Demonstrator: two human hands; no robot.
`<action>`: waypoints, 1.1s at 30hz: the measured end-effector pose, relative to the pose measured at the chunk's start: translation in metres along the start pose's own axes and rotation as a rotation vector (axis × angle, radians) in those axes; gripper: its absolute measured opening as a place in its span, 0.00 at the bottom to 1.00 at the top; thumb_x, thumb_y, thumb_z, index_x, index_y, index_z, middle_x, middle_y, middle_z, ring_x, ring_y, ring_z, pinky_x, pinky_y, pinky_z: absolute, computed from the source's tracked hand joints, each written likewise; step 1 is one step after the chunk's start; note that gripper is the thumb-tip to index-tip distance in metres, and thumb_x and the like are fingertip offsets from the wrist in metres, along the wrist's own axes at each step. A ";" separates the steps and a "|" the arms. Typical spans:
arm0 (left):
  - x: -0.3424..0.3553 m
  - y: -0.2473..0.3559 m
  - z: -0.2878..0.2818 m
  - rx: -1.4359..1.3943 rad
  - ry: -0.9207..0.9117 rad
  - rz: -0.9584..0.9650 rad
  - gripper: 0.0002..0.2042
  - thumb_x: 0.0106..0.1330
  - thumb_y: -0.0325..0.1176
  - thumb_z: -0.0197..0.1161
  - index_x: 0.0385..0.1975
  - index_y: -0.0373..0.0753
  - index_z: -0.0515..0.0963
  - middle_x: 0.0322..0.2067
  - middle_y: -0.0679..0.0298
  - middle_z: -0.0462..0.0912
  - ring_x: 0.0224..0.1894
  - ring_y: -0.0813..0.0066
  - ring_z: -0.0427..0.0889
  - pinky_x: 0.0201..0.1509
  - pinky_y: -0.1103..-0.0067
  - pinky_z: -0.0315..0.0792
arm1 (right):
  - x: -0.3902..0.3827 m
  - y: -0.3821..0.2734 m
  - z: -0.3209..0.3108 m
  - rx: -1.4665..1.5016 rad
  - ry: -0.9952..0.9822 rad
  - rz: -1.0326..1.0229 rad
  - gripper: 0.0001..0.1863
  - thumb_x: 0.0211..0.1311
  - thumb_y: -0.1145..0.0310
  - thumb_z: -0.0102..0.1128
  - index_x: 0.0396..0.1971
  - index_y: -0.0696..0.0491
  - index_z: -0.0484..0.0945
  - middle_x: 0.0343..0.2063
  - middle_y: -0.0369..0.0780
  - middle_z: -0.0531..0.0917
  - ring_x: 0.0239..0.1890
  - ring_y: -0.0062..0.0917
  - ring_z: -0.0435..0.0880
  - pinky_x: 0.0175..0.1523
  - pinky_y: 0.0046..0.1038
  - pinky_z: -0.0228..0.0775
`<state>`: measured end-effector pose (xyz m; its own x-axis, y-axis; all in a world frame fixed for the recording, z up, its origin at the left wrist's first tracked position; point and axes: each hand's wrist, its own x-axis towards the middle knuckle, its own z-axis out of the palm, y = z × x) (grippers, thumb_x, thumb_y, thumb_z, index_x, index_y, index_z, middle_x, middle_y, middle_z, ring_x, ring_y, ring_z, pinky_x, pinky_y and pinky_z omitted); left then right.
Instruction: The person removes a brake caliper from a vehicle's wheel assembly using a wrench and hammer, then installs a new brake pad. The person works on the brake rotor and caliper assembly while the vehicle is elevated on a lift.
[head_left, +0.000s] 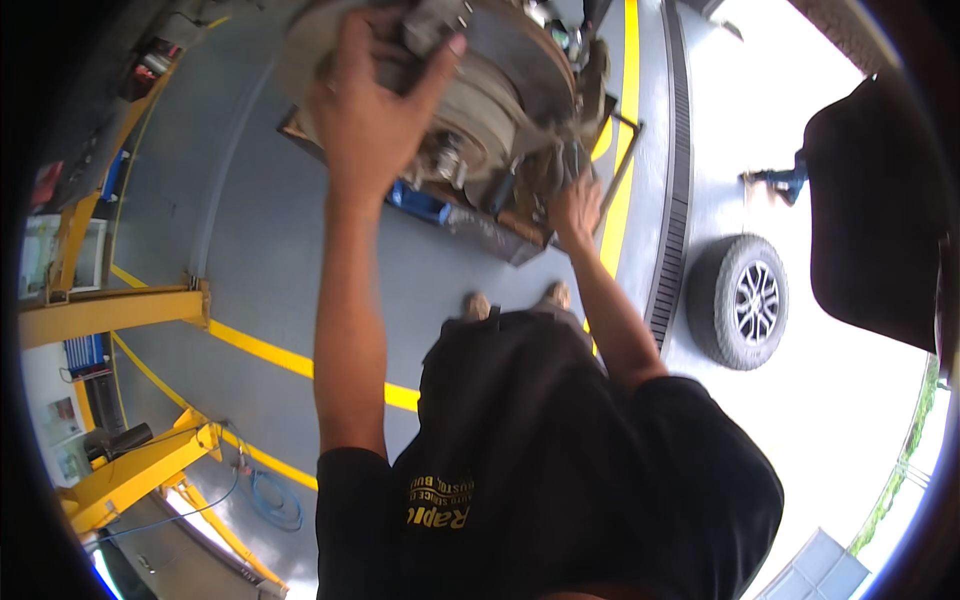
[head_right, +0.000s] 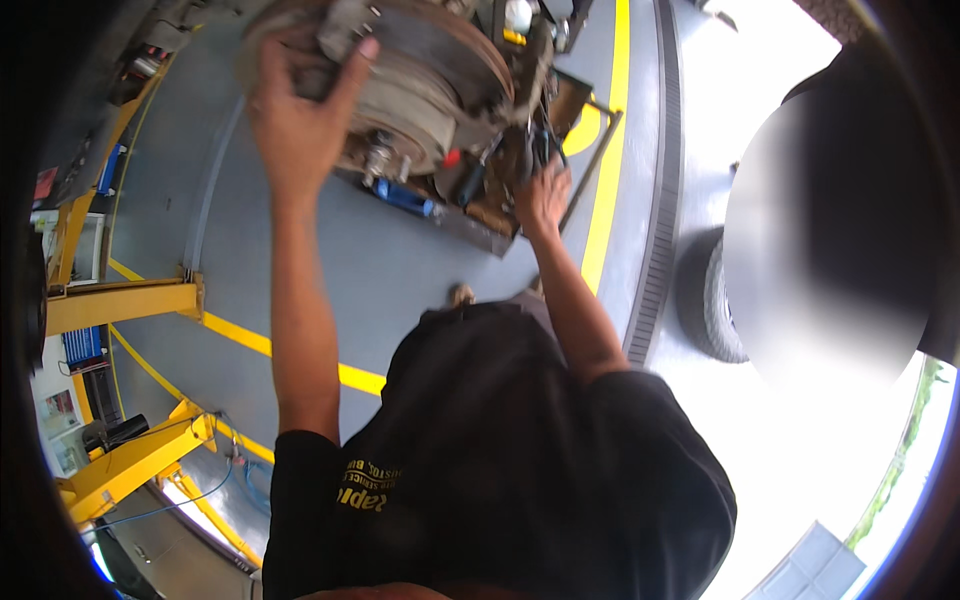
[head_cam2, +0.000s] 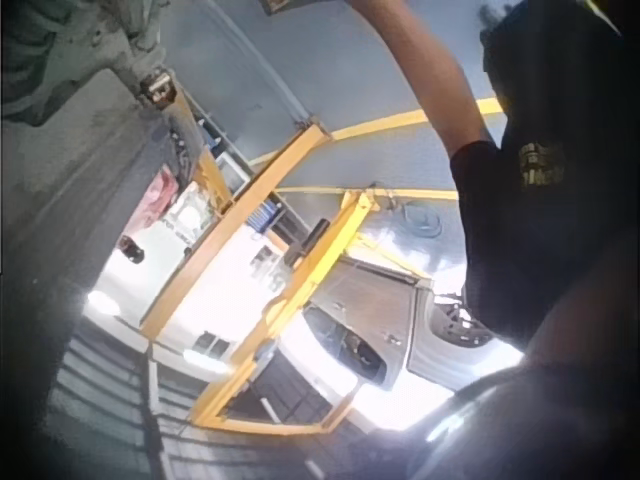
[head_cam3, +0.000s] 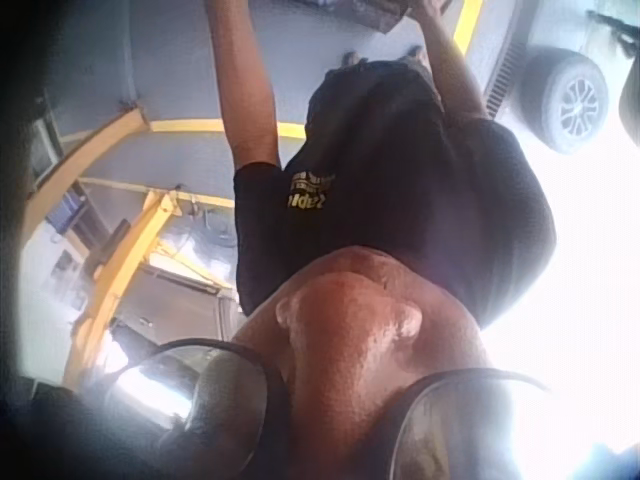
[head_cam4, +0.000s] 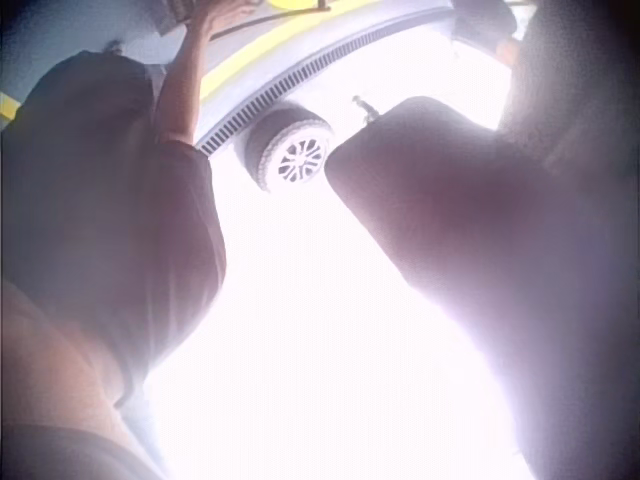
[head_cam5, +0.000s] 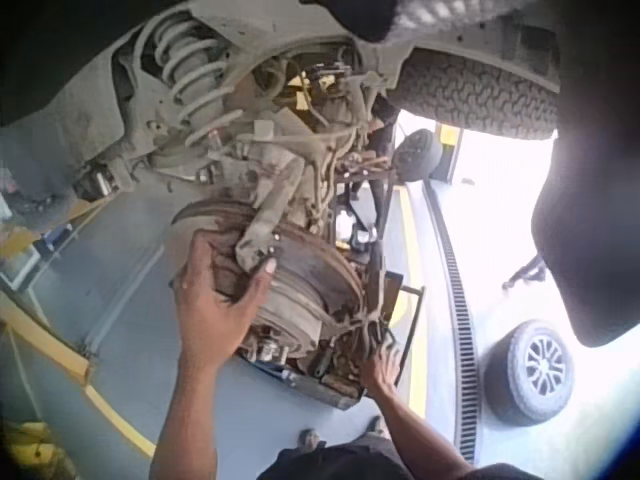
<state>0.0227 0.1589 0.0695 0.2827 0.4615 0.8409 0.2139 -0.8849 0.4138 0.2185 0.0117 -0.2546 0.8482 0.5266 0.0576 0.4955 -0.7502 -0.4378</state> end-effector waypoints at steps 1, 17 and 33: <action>0.001 -0.005 0.001 -0.035 -0.018 -0.032 0.18 0.60 0.38 0.79 0.43 0.38 0.80 0.27 0.63 0.86 0.30 0.71 0.87 0.36 0.74 0.78 | -0.004 0.004 0.006 0.011 -0.093 0.126 0.38 0.70 0.62 0.54 0.74 0.63 0.55 0.67 0.61 0.68 0.62 0.59 0.77 0.60 0.50 0.76; -0.006 -0.003 0.006 -0.165 0.018 -0.012 0.17 0.61 0.38 0.77 0.44 0.39 0.80 0.32 0.58 0.87 0.32 0.62 0.88 0.37 0.69 0.79 | -0.072 0.004 -0.074 0.495 -0.409 -0.033 0.18 0.66 0.64 0.62 0.47 0.63 0.76 0.30 0.57 0.84 0.35 0.56 0.85 0.41 0.50 0.73; -0.010 -0.010 0.012 -0.175 0.038 -0.021 0.17 0.63 0.38 0.76 0.47 0.38 0.81 0.34 0.59 0.86 0.32 0.65 0.85 0.36 0.70 0.79 | -0.046 -0.069 -0.251 -0.063 0.462 -1.048 0.26 0.56 0.55 0.75 0.53 0.47 0.82 0.34 0.35 0.80 0.27 0.26 0.82 0.29 0.29 0.74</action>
<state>0.0288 0.1643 0.0530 0.2436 0.4799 0.8428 0.0520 -0.8742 0.4827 0.1925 -0.0612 -0.0020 -0.0055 0.7172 0.6969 0.9964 -0.0550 0.0645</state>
